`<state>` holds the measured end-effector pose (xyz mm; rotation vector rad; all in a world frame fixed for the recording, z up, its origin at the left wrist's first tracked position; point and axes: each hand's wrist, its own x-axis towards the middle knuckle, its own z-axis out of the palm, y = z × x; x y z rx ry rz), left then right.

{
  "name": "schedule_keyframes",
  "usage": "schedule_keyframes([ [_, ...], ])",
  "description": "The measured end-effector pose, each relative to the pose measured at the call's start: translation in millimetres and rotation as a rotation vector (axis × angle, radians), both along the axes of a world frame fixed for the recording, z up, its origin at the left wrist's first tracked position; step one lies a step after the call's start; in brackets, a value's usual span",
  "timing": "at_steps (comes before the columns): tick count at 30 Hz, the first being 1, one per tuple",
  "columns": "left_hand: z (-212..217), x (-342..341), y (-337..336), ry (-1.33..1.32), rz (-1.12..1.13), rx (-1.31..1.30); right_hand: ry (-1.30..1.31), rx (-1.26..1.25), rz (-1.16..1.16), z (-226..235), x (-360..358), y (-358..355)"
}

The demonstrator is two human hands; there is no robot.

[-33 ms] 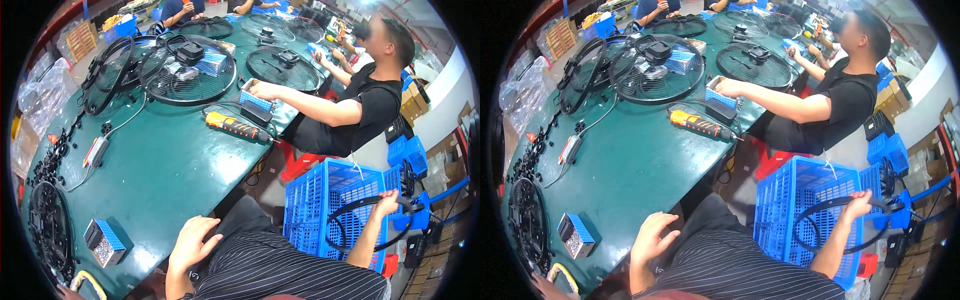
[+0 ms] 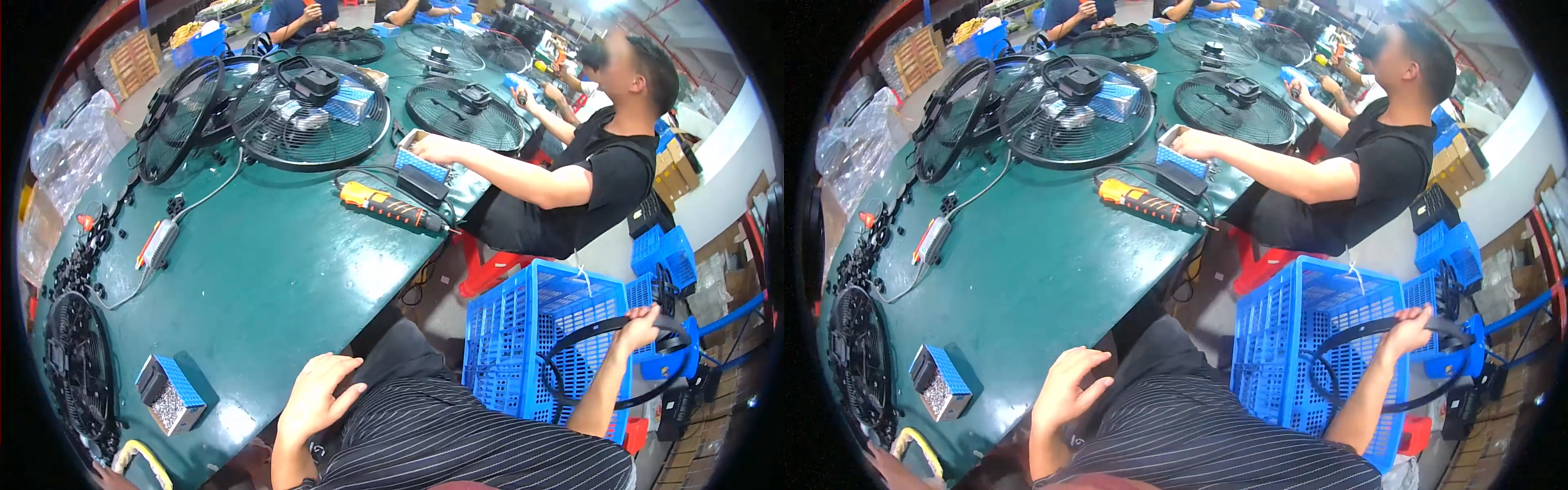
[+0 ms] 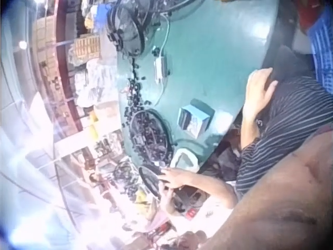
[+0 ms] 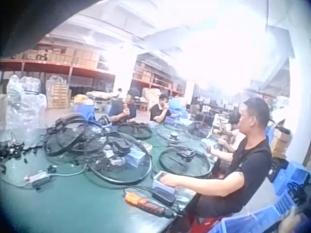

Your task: Assembling and securing industrial fan grills and housings using a power drill.

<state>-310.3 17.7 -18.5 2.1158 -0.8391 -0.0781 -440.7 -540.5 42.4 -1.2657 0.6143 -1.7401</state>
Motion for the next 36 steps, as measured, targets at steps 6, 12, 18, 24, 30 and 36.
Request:
schedule_keyframes([
  [6, -15, -23, 26, 0.026, 0.087, -0.137, 0.407, -0.431, 0.256, 92, 81, 145],
  [12, -36, -73, 50, 0.032, 0.257, -0.291, 0.687, -1.307, 0.726, 66, 141, 286],
  [18, -47, -125, 65, -0.1, 0.816, -0.383, 1.011, -1.682, 1.579, -7, 143, 413],
  [24, -54, -152, 83, -0.301, 1.354, -0.116, 1.008, -1.759, 1.782, -64, 138, 484],
  [30, -49, -139, 89, -0.293, 1.417, 0.098, 1.101, -1.714, 1.718, -55, 142, 499],
  [36, -49, -109, 106, -0.337, 1.34, 0.186, 0.411, -1.163, 1.623, -24, 218, 423],
])
